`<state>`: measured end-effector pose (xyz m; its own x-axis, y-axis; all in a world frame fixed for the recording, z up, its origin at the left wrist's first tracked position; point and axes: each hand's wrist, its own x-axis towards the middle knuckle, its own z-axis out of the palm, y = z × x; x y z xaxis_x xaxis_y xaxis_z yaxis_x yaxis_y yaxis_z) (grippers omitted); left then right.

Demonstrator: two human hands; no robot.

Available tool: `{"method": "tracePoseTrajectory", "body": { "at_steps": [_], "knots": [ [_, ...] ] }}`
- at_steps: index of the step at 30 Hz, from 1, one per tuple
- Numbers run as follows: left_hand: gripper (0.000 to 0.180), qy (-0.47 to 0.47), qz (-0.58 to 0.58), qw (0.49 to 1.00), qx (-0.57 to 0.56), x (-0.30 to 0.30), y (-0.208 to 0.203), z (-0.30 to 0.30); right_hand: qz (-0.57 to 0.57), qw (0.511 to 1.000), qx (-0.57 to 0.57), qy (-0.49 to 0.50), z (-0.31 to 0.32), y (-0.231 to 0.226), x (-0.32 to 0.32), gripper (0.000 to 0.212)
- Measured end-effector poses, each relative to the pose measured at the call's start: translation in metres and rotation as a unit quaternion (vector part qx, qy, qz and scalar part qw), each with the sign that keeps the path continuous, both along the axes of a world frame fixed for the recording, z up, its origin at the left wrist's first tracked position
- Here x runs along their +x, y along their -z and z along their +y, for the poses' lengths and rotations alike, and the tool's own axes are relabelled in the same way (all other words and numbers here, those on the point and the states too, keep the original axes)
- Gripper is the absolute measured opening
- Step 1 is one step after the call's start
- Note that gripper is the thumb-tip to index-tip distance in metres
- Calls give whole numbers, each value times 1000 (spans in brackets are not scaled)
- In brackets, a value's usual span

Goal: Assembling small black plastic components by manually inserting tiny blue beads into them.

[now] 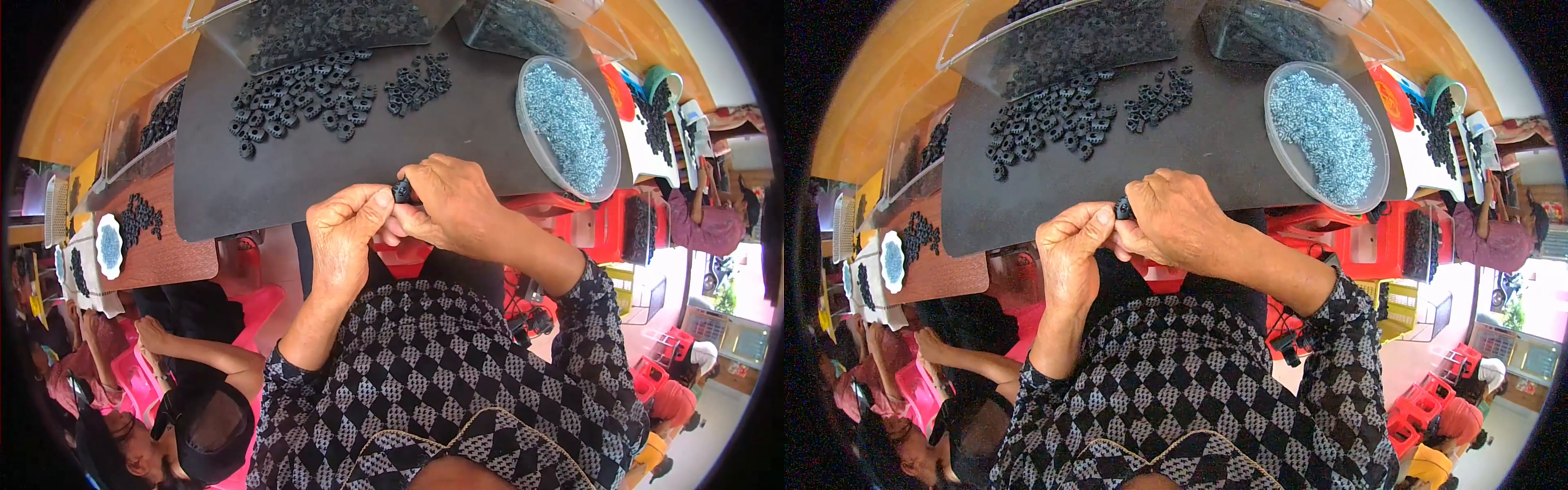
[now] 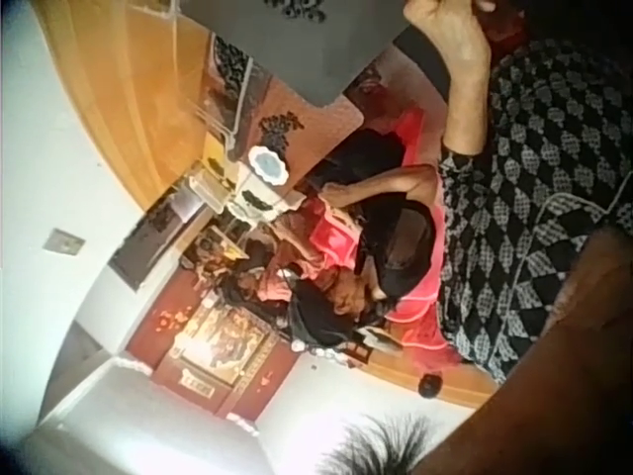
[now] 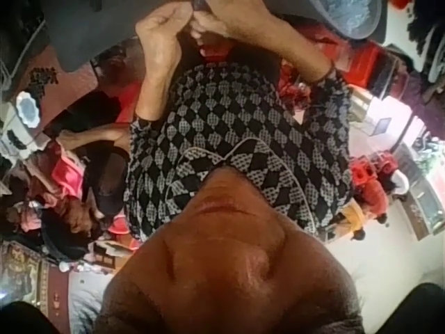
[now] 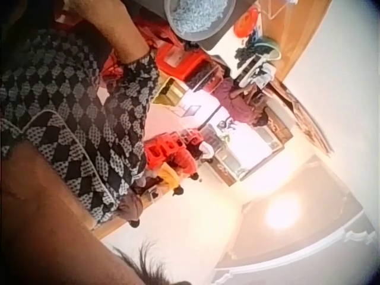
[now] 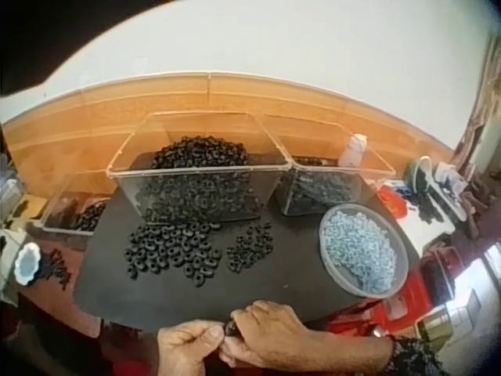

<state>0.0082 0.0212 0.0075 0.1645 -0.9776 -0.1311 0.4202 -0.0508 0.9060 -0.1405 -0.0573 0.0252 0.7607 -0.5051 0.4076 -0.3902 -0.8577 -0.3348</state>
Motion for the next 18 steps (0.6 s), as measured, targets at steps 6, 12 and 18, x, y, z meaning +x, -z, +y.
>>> {"method": "tracePoseTrajectory", "body": {
  "at_steps": [6, 12, 18],
  "knots": [
    [19, -5, 26, 1000, -4, -5, 1, -4, -44, 997, -59, -1, 0, 7, 0, 25],
    [20, 6, -4, 1000, -11, -13, -3, -4, -61, 997, -44, 9, -1, 2, -11, 32],
    [19, -59, -172, 982, -44, -3, 2, -4, -59, 994, -3, 91, -30, -29, -40, 31]
  ]
}}
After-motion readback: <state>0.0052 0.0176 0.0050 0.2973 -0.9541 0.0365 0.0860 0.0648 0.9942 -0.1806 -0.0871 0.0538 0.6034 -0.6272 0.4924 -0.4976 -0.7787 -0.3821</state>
